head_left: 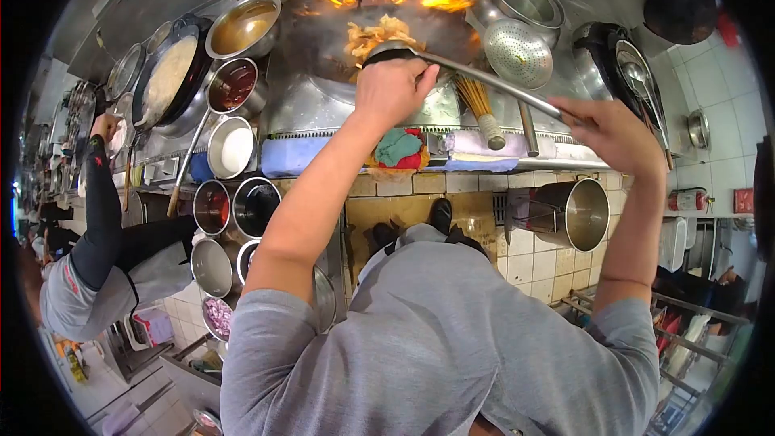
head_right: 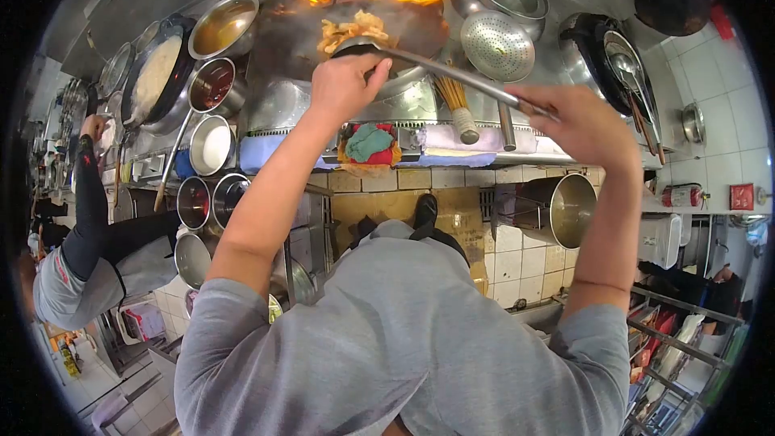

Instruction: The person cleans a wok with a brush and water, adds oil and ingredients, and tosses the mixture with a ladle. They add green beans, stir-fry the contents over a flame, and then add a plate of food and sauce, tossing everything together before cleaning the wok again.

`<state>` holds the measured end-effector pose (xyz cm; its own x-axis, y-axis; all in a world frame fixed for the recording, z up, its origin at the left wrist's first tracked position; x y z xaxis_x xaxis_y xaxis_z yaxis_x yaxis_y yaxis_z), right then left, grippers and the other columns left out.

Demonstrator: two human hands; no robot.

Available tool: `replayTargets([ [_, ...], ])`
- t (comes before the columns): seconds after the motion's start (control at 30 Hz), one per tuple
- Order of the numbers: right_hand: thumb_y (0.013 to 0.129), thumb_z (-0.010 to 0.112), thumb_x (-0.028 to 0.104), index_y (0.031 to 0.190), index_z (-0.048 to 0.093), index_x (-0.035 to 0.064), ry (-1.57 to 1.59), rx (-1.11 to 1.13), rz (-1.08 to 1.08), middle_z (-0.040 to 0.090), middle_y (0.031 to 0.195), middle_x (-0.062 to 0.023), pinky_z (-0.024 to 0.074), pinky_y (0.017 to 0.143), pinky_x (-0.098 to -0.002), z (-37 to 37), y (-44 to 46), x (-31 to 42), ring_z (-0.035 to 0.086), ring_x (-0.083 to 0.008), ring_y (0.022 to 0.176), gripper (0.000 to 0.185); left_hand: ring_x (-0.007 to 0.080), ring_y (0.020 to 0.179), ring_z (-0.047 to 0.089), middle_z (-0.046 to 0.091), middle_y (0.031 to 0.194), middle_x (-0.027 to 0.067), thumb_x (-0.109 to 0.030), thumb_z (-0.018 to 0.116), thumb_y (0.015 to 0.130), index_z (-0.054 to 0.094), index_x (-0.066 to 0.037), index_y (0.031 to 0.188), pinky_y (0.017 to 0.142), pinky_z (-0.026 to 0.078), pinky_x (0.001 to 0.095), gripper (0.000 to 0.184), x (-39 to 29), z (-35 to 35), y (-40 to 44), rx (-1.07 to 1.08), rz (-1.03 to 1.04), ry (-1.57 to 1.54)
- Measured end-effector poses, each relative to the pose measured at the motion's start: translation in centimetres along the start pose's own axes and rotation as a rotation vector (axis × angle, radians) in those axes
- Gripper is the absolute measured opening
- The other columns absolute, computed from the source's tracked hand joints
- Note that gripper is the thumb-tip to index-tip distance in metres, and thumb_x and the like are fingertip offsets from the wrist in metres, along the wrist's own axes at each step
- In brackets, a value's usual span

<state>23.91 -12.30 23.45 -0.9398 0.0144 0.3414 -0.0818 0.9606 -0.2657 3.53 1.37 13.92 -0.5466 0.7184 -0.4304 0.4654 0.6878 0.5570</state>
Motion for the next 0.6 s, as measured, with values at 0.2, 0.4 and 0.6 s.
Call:
replayTargets([
  [0.2, 0.078, 0.056, 0.008, 0.125, 0.053, 0.0104, -0.075, -0.085, -0.079, 0.063, 0.086, -0.0161, 0.0457, 0.072, -0.0374, 5.7, 9.4, 1.0, 0.059, -0.0322, 0.078, 0.048, 0.0312, 0.058, 0.06, 0.06, 0.061, 0.0114, -0.031, 0.058, 0.084, 0.062, -0.01, 0.068, 0.054, 0.048, 0.042, 0.027, 3.7, 8.2, -3.7, 0.005, -0.017, 0.012],
  [0.4, 0.081, 0.054, 0.008, 0.127, 0.051, 0.0103, 0.106, -0.235, -0.035, 0.062, 0.085, -0.0137, 0.046, 0.073, -0.0381, 4.8, 7.6, 1.8, 0.059, -0.0291, 0.076, 0.046, 0.0353, 0.06, 0.06, 0.062, 0.064, 0.0143, -0.033, 0.059, 0.085, 0.07, -0.012, 0.083, 0.06, 0.05, 0.0431, 0.024, 3.4, 9.2, -10.5, 0.3, -0.083, -0.089],
  [0.6, 0.08, 0.057, 0.006, 0.123, 0.054, 0.0071, 0.071, -0.162, -0.1, 0.064, 0.091, -0.0165, 0.0457, 0.073, -0.0363, 1.5, 2.1, 2.0, 0.06, -0.0303, 0.078, 0.043, 0.036, 0.064, 0.06, 0.062, 0.065, 0.0149, -0.036, 0.057, 0.085, 0.069, -0.011, 0.08, 0.062, 0.049, 0.044, 0.028, 4.7, 5.7, -2.6, 0.191, -0.075, -0.027],
])
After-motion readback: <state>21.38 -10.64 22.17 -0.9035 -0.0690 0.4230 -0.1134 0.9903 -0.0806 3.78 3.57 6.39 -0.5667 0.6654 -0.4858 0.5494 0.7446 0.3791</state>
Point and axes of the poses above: each hand's wrist, its own y-axis towards the middle knuckle, its own z-axis out of the palm, x = y × z, the point moved 8 cm from there along y, towards the middle knuckle
